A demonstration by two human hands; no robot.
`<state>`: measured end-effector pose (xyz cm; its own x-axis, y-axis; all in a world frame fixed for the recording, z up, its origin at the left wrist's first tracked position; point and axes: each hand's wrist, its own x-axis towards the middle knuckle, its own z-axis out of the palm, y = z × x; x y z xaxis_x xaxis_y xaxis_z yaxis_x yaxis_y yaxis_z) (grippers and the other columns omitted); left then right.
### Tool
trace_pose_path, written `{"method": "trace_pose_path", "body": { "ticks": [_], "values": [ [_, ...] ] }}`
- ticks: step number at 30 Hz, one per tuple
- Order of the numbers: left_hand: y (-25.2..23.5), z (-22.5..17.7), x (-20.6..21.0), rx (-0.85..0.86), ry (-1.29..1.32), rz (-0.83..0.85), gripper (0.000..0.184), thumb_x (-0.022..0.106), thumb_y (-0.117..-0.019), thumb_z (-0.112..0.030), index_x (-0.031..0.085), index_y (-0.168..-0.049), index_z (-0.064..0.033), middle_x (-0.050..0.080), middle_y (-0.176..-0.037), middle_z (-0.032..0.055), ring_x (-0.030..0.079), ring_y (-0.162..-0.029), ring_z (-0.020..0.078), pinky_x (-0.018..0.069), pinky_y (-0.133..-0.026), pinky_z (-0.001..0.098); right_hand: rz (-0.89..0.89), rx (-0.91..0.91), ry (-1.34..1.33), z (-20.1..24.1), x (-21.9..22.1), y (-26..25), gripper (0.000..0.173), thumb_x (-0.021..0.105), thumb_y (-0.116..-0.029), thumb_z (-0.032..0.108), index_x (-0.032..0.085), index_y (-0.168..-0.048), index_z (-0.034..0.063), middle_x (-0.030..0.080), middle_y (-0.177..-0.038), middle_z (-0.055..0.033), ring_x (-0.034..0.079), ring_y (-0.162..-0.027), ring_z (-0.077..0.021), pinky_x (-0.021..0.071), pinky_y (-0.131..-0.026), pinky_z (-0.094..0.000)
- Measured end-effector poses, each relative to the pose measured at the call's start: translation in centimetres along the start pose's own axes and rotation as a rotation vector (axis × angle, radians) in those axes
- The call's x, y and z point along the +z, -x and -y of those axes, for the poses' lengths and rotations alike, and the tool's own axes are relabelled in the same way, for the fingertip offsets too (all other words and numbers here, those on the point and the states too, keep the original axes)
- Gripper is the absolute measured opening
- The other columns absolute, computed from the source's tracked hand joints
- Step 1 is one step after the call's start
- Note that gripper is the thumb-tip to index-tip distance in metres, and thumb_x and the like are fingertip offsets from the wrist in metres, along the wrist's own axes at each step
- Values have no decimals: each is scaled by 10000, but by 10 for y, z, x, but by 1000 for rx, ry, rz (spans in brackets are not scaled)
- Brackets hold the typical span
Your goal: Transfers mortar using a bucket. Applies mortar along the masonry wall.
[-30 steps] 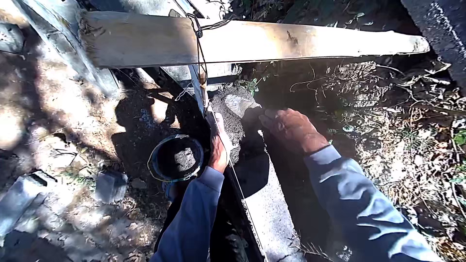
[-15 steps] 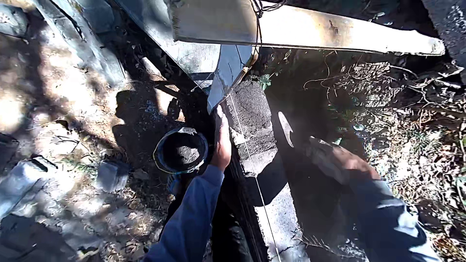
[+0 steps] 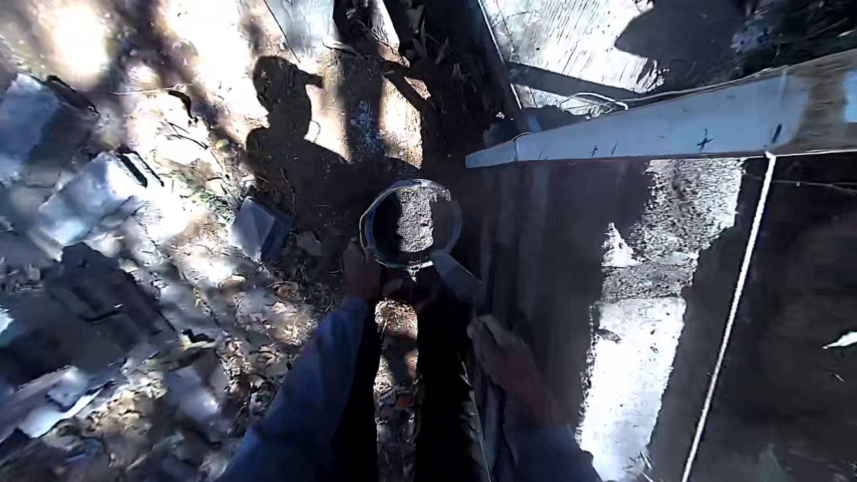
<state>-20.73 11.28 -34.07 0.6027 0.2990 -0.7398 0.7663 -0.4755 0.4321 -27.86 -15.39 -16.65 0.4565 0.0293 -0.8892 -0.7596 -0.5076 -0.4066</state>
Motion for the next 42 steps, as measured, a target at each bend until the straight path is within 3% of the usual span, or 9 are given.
{"method": "trace_pose_path", "body": {
  "ticks": [3, 6, 9, 15, 21, 25, 29, 34, 42],
  "values": [
    [-63, 19, -2, -13, -95, 135, 606, 432, -1101, -357, 304, -1583, -13, 433, -1529, 292, 481, -1377, 437, 391, -1129, 596, 32, 278, 412, 18, 27, -151, 530, 384, -1103, 449, 560, -1411, 55, 651, -1288, -240, 627, -1221, -395, 471, -1038, -607],
    [-125, 36, 8, 82, -150, 263, 609, 382, -1104, -442, 264, -1621, -141, 521, -1470, 252, 582, -1264, 441, 463, -1022, 660, -92, 301, 627, 41, 39, -271, 473, 507, -1063, 375, 612, -1359, 21, 631, -1326, -278, 597, -1255, -461, 468, -1012, -668],
    [-171, 35, 24, 204, -99, 276, 464, 376, -1121, -350, 468, -1519, -130, 660, -1243, 220, 659, -1101, 363, 502, -960, 583, -153, 185, 774, 67, 89, -351, 345, 555, -1006, 152, 584, -1302, -22, 663, -1201, -294, 665, -1107, -478, 540, -855, -656],
    [-179, 49, 15, 303, -195, 359, 437, 399, -1116, -273, 470, -1504, -85, 655, -1263, 238, 652, -1148, 384, 487, -994, 605, 0, 16, 700, 2, 167, -317, 356, 559, -1035, 111, 557, -1380, 23, 621, -1297, -259, 662, -1102, -460, 553, -873, -634],
    [-146, 68, 15, 302, -237, 377, 425, 401, -1110, -404, 463, -1475, -195, 676, -985, 237, 672, -790, 433, 535, -665, 643, 175, 243, -376, -36, 141, -307, 457, 304, -1124, 454, 585, -1224, 107, 538, -692, -18, 500, -482, -110, 473, -447, -258],
    [-141, 74, 18, 333, -228, 388, 378, 421, -1106, -386, 506, -1410, -180, 661, -892, 192, 648, -691, 369, 535, -599, 579, 116, 157, 395, -62, 139, -316, 522, 337, -1110, 487, 642, -1283, 100, 699, -1122, -210, 676, -1049, -389, 514, -903, -628],
    [-134, 71, 22, 358, -192, 412, 339, 431, -1112, -311, 524, -1378, -123, 659, -924, 189, 647, -725, 351, 531, -629, 560, 24, 459, 574, -28, 106, -266, 504, 416, -1105, 374, 488, -1496, 64, 618, -1357, -257, 599, -1262, -433, 463, -1030, -627],
    [-132, 73, 38, 354, -134, 397, 325, 437, -1110, -257, 536, -1367, -84, 656, -953, 149, 648, -780, 271, 544, -706, 490, -59, 238, 593, -70, 156, -338, 347, 475, -1074, 298, 612, -1338, 119, 700, -1122, -230, 685, -1039, -442, 550, -826, -640],
    [-145, 66, 27, 315, -153, 433, 306, 400, -1117, -341, 536, -1326, -164, 607, -834, 130, 585, -627, 267, 494, -537, 455, 36, 91, 335, -65, 173, -343, 576, 221, -1129, 440, 613, -1322, 63, 685, -1160, -242, 662, -1116, -418, 505, -942, -634]
  ]
}}
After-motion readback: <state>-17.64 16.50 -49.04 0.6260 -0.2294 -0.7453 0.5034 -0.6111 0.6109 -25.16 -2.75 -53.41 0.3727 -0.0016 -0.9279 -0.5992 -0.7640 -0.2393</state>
